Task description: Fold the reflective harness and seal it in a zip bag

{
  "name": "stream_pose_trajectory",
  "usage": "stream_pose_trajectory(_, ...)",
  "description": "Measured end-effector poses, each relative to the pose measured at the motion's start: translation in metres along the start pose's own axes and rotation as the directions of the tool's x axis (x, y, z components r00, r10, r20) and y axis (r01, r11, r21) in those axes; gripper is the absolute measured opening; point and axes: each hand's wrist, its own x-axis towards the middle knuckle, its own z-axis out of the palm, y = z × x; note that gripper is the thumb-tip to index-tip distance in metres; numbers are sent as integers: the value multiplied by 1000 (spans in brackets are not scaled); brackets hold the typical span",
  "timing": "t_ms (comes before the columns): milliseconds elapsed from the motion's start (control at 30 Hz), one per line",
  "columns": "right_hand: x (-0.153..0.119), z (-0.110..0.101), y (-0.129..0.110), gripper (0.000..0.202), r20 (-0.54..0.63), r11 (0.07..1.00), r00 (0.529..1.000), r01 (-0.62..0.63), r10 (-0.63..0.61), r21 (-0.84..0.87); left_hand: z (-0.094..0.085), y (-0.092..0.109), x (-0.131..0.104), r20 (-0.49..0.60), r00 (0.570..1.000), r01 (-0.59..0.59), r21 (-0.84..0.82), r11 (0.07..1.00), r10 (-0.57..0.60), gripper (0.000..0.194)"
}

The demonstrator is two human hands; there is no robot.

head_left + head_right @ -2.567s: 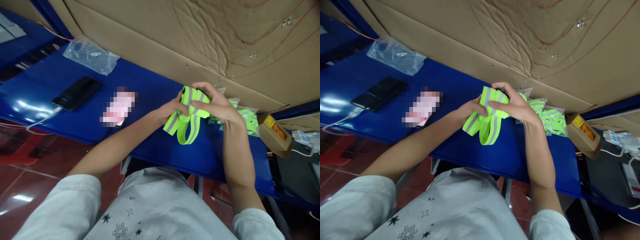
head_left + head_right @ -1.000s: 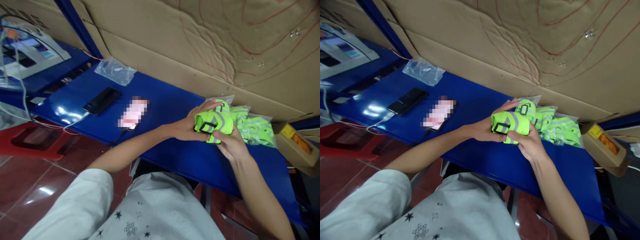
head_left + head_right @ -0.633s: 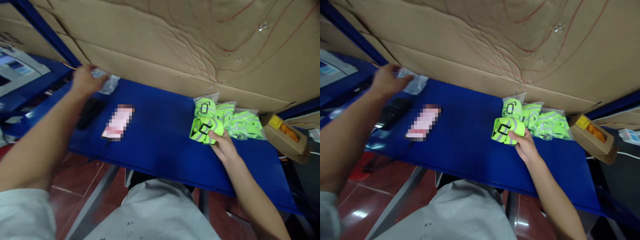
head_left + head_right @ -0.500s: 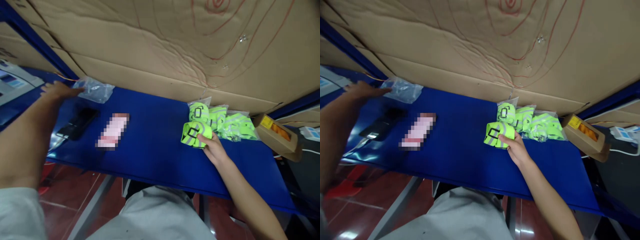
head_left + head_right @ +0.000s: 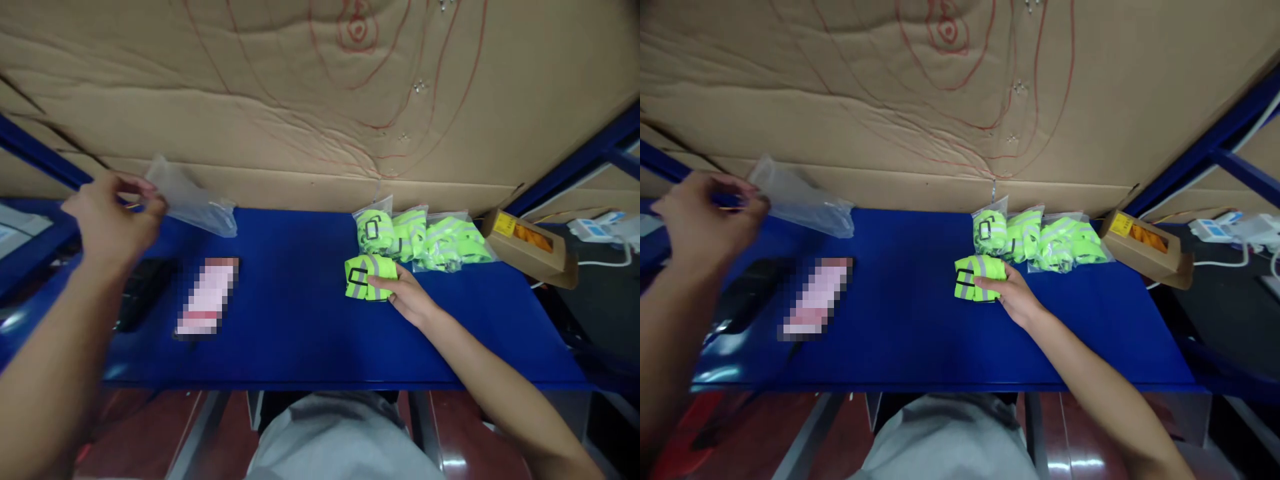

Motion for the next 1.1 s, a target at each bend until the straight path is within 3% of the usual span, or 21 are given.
stream_pose_trajectory(33, 0, 0, 0, 57, -3, 1000, 1000, 8, -8, 7, -4, 27, -14, -73, 991, -106, 39, 994, 108, 36)
stream_pose_trajectory(67, -1, 1, -1, 57, -12, 1000, 1000, 23, -23, 12, -7, 57, -31, -21, 963, -267, 82, 960, 270, 32)
stream_pose_trajectory(100, -1, 0, -2, 57, -27, 999, 999, 41, -41, 16, -9, 88, -52, -14, 904, -422, 122, 898, 427, 26)
stream_pose_trajectory(167, -1, -2, -4, 60, -57, 997, 995, 77, -76, 19, -9, 148, -100, 115, 743, -669, 110, 735, 659, 16)
stream_pose_trajectory(233, 1, -5, -5, 64, -112, 989, 983, 144, -145, -11, -4, 196, -144, 148, 603, -793, 10, 609, 784, 22)
stream_pose_trajectory(333, 4, -9, -3, 66, -209, 947, 927, 287, -313, -147, 6, 228, -183, 217, 406, -862, -231, 451, 887, 40)
stream_pose_trajectory(367, 6, -10, -2, 66, -225, 930, 908, 315, -353, -188, 9, 229, -187, 228, 393, -847, -287, 447, 891, 47)
stream_pose_trajectory(500, 7, -9, 0, 67, -227, 922, 902, 321, -368, -218, 26, 202, -166, 379, 467, -709, -380, 595, 799, 101)
stream_pose_trajectory(600, 4, -6, -2, 69, -234, 933, 910, 302, -343, -194, 48, 182, -138, 552, 409, -595, -443, 671, 727, 131)
stream_pose_trajectory(700, 3, -3, -4, 69, -247, 946, 916, 286, -316, -151, 65, 176, -128, 624, 379, -514, -471, 717, 683, 136)
stream_pose_trajectory(767, 3, -2, -5, 67, -242, 956, 925, 274, -292, -106, 71, 177, -130, 596, 414, -497, -485, 719, 688, 133)
stream_pose_trajectory(933, 2, 1, -4, 67, -193, 980, 961, 197, -198, -21, 73, 180, -142, 382, 608, -535, -450, 715, 696, 118)
stream_pose_trajectory(1000, 1, 2, -3, 68, -155, 989, 977, 146, -150, -34, 73, 180, -144, 318, 632, -559, -444, 700, 706, 113)
stream_pose_trajectory(1100, -1, 3, -3, 68, -118, 990, 984, 128, -134, -57, 75, 180, -146, 287, 624, -590, -437, 679, 727, 111)
